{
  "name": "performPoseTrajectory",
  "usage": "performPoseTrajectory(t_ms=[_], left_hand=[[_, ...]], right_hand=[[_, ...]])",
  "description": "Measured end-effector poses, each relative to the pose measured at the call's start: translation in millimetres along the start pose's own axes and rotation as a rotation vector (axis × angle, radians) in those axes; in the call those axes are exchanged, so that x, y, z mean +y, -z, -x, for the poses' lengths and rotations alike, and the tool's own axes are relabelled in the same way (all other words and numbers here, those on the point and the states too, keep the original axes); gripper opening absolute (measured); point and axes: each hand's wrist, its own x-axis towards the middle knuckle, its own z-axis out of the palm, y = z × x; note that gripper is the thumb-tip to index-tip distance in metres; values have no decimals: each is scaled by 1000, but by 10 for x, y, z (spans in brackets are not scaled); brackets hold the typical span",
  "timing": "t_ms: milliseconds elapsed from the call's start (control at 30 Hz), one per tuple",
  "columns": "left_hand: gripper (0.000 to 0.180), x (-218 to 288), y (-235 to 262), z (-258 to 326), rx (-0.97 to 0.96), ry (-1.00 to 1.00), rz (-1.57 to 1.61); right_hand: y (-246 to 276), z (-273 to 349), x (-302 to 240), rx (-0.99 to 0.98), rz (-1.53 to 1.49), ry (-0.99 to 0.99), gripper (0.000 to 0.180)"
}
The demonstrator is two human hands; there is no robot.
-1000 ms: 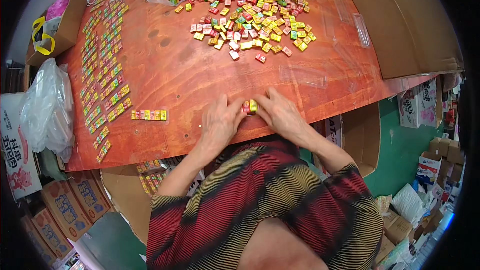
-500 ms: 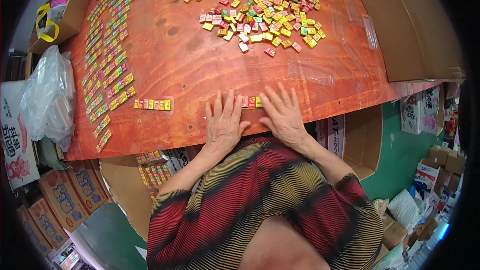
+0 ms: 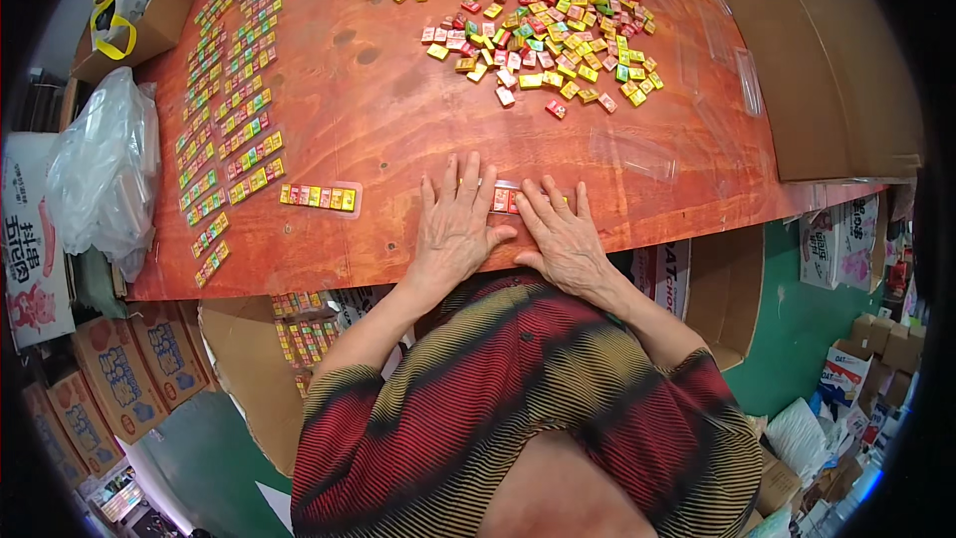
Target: Sorting and arranging small colorful rectangular packets into rows on a wooden table.
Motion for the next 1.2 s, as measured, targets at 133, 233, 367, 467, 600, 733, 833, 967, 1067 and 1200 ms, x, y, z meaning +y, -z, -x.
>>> performPoseTrajectory(t_ms=[133, 233, 367, 467, 600, 733, 833, 967, 1067, 1200], left_hand=[[69, -110, -23, 58, 0, -11, 161], [60, -139, -80, 119, 184, 68, 448], [37, -252, -119, 99, 287, 64, 400], [28, -273, -139, 74, 357, 16, 294], [32, -159, 122, -27, 113, 57, 308], [42, -231, 104, -92, 93, -22, 218], [47, -269, -11, -40, 184, -102, 172], [49, -197, -12, 8, 139, -62, 165], [48, -229, -77, -3, 77, -88, 150], [48, -231, -91, -2, 42, -72, 176]], right_hand=[[-19, -15, -12, 11, -32, -13, 76], [-19, -16, -15, 21, -37, -17, 74], [-35, -6, 13, 37, -52, -18, 71], [-39, -12, 8, 39, -71, -10, 70], [-40, -6, 13, 40, -76, -19, 69], [-37, -8, 7, 49, -80, -18, 68], [-32, 2, 5, 45, -86, -20, 67], [-30, -3, -5, 56, -82, -23, 67], [-44, -9, 19, 58, -75, -23, 67], [-51, -6, -4, 59, -53, -31, 67]])
